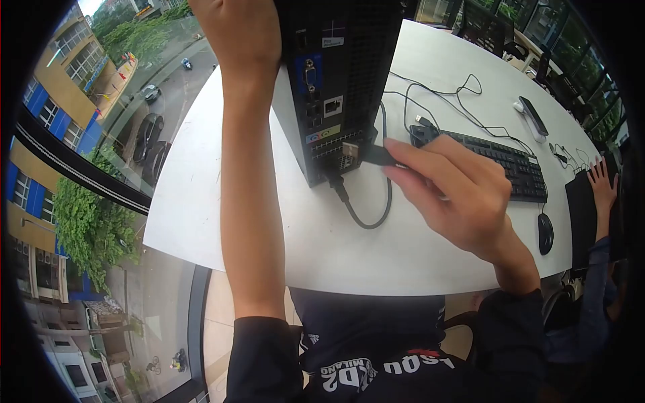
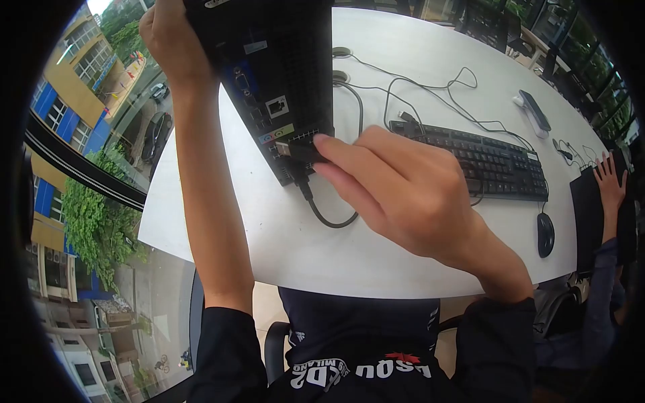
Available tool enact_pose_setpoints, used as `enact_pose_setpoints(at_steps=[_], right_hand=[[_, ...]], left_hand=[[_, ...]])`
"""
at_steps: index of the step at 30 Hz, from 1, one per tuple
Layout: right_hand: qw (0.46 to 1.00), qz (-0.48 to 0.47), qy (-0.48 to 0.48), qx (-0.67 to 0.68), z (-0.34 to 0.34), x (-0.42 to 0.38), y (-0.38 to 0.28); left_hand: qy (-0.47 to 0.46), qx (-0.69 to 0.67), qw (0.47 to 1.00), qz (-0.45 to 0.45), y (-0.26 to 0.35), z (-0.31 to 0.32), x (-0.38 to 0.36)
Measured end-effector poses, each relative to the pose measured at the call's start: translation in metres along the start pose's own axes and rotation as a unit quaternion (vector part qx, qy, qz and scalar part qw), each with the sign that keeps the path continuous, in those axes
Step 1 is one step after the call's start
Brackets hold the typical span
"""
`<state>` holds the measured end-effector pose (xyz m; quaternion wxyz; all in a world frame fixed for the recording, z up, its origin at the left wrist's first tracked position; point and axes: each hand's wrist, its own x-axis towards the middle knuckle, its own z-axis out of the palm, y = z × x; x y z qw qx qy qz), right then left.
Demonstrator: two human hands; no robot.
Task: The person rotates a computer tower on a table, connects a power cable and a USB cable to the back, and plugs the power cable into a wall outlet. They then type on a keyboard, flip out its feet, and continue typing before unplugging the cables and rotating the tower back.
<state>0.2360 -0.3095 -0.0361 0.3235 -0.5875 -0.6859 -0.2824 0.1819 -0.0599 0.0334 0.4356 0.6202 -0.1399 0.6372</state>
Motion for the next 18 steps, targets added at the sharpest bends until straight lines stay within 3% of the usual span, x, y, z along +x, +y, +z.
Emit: enact_pose_setpoints(at_steps=[6,18], right_hand=[[0.994,-0.037,0.049,-0.086,0.026,0.020,-0.003],[0.990,-0.005,0.052,-0.128,0.039,0.030,-0.021]], left_hand=[[0.012,-0.031,0.999,-0.024,0.001,0.002,-0.002],[0.046,-0.033,0.996,-0.065,-0.006,0.004,0.003]])
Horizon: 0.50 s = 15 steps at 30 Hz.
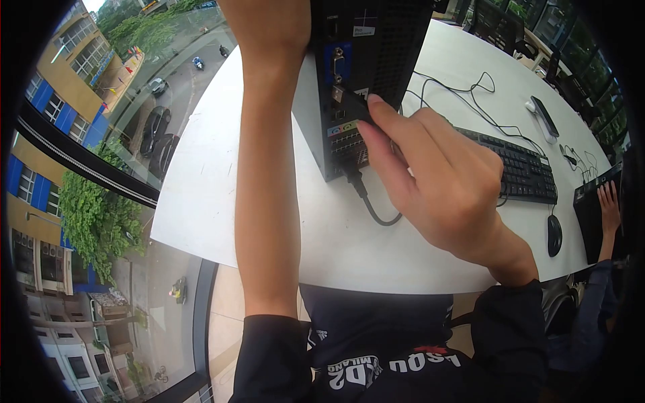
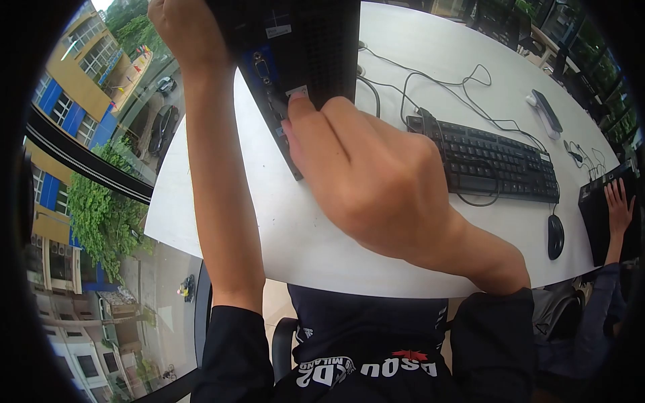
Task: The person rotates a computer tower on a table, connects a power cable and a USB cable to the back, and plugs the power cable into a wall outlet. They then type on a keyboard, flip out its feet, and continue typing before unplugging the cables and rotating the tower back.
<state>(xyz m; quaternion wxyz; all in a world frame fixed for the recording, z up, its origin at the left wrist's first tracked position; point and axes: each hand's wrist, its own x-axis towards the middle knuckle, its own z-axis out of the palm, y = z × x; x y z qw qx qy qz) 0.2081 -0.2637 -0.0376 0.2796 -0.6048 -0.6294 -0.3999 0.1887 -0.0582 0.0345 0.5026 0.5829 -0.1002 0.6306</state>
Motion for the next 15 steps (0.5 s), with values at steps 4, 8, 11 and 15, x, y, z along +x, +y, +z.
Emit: enact_pose_setpoints(at_steps=[4,8,11,15], right_hand=[[1.000,0.001,-0.008,-0.006,-0.001,0.002,-0.007],[1.000,0.011,-0.001,-0.004,0.001,0.000,-0.006],[1.000,0.017,0.000,-0.004,0.000,0.000,-0.004],[1.000,0.020,-0.017,-0.014,-0.003,0.000,-0.005]], left_hand=[[-0.011,0.006,1.000,0.007,0.000,0.000,0.000],[-0.008,0.032,0.999,-0.009,0.012,0.002,-0.002],[-0.034,0.010,0.999,0.036,0.006,-0.002,-0.002],[-0.049,-0.004,0.998,0.042,0.005,-0.003,-0.004]])
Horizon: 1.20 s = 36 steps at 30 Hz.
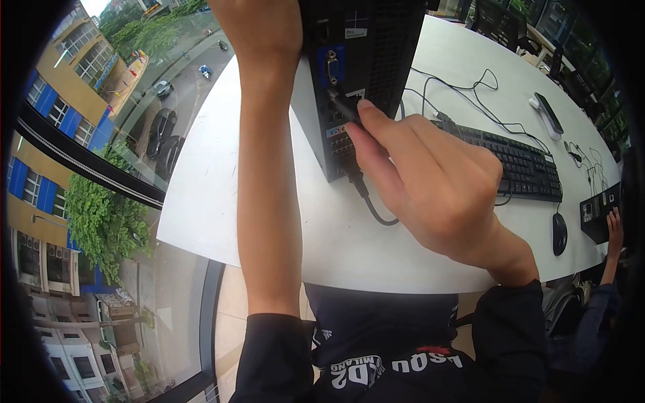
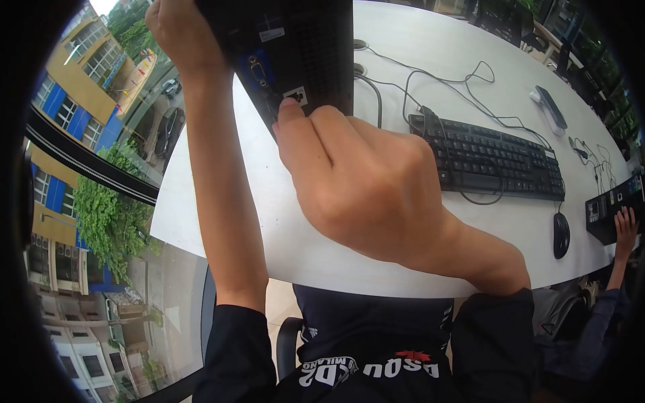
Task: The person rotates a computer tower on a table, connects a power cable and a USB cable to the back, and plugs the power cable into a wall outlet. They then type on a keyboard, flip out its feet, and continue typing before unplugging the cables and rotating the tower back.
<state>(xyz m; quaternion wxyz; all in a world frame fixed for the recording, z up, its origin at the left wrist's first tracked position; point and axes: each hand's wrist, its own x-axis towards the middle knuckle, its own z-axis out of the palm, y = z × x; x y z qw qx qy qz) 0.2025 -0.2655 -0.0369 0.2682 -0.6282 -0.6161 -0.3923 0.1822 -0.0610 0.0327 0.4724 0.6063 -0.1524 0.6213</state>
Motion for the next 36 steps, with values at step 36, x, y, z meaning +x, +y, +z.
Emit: enact_pose_setpoints(at_steps=[36], right_hand=[[0.856,0.414,-0.310,0.003,0.026,-0.099,0.186]], left_hand=[[0.043,0.051,0.994,-0.089,-0.001,-0.003,0.005]])
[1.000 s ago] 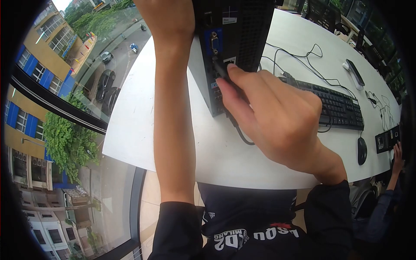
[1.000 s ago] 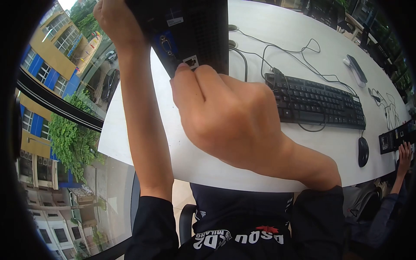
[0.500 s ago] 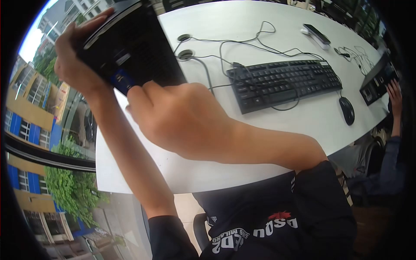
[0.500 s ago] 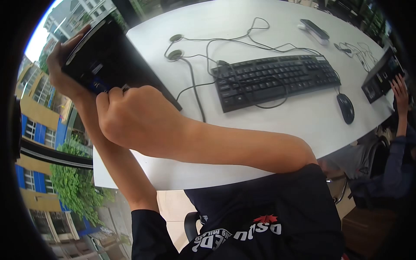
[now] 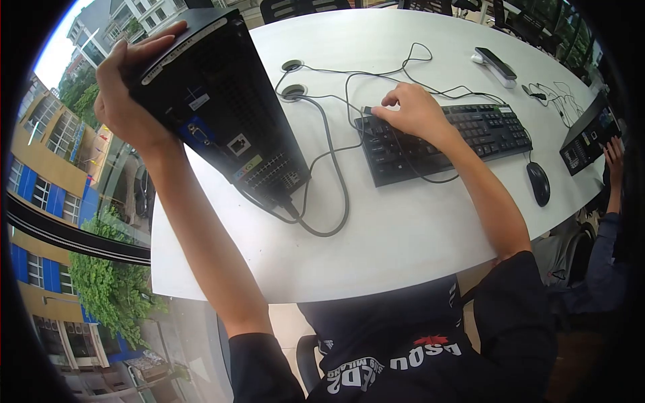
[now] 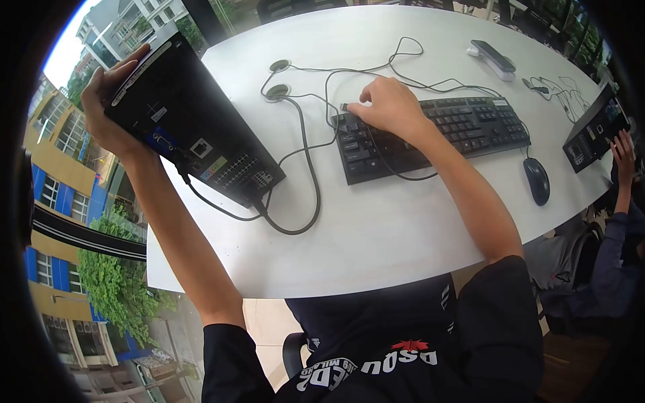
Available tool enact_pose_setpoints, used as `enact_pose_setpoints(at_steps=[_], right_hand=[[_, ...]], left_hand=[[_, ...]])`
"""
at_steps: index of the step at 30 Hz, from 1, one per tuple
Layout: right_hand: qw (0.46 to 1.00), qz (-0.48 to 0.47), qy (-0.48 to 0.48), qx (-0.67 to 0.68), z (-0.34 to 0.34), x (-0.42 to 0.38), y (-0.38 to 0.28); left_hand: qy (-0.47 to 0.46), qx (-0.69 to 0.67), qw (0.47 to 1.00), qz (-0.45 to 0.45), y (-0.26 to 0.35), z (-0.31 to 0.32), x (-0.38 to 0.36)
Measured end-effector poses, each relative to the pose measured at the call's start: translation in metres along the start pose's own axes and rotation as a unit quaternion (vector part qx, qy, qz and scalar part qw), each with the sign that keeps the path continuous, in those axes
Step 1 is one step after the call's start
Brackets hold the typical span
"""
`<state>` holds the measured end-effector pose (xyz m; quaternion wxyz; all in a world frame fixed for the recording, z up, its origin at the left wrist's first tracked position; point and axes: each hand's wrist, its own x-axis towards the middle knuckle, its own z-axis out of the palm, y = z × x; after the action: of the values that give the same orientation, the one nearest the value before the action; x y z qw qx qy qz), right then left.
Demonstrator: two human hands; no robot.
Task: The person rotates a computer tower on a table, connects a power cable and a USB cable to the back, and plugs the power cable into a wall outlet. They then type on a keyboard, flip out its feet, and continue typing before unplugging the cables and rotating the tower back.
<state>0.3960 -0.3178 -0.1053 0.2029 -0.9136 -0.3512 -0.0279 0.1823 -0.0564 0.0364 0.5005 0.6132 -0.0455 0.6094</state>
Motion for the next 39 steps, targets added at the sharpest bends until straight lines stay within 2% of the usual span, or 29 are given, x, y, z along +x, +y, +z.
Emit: enact_pose_setpoints(at_steps=[1,4,7,10,13,17,19,20,22,24,26,28,30,32,34,39], right_hand=[[0.999,0.015,-0.039,0.009,0.004,0.002,0.002],[0.995,-0.044,-0.022,0.082,0.012,0.014,0.020],[0.975,-0.083,-0.013,0.206,-0.019,0.012,0.018],[0.926,-0.144,-0.050,0.345,-0.054,0.003,0.006],[0.902,-0.211,-0.084,0.366,-0.076,-0.011,-0.011],[0.846,-0.221,-0.142,0.464,-0.082,-0.035,-0.042],[0.854,-0.247,-0.147,0.434,-0.086,-0.042,-0.055],[0.856,-0.261,-0.149,0.420,-0.088,-0.046,-0.062],[0.877,-0.295,-0.090,0.368,-0.088,-0.063,-0.089],[0.889,-0.320,-0.041,0.325,-0.082,-0.078,-0.117],[0.896,-0.330,0.058,0.293,-0.068,-0.089,-0.142],[0.902,-0.330,0.113,0.255,-0.054,-0.089,-0.159],[0.909,-0.324,0.158,0.211,-0.046,-0.088,-0.170],[0.914,-0.317,0.193,0.164,-0.042,-0.084,-0.177],[0.914,-0.321,0.198,0.149,-0.042,-0.084,-0.179],[0.917,-0.326,0.212,0.089,-0.044,-0.090,-0.185]], left_hand=[[0.007,0.003,1.000,-0.002,0.002,0.003,-0.001],[0.012,-0.003,1.000,-0.005,0.001,0.004,-0.001],[0.006,0.000,1.000,-0.002,0.001,0.002,0.001],[-0.004,-0.001,1.000,-0.005,0.001,0.001,0.000],[-0.015,-0.006,1.000,-0.018,-0.004,-0.010,0.005],[-0.009,0.018,1.000,-0.020,-0.003,-0.008,0.004],[-0.003,0.019,1.000,-0.024,-0.001,-0.005,0.003],[-0.003,0.016,1.000,0.012,0.000,-0.003,0.000],[-0.009,0.011,0.996,0.083,0.001,0.006,-0.008],[-0.008,0.007,0.995,0.098,-0.003,0.001,-0.005],[0.008,0.000,0.998,0.061,-0.013,-0.007,0.004],[0.013,0.013,0.998,0.063,0.008,0.008,-0.010],[0.051,0.026,0.998,-0.004,0.013,0.011,-0.008],[0.032,0.055,0.995,0.078,0.009,0.013,-0.013],[0.019,0.069,0.990,0.121,0.006,0.013,-0.013],[-0.009,0.045,0.991,0.126,0.004,0.006,-0.012]])
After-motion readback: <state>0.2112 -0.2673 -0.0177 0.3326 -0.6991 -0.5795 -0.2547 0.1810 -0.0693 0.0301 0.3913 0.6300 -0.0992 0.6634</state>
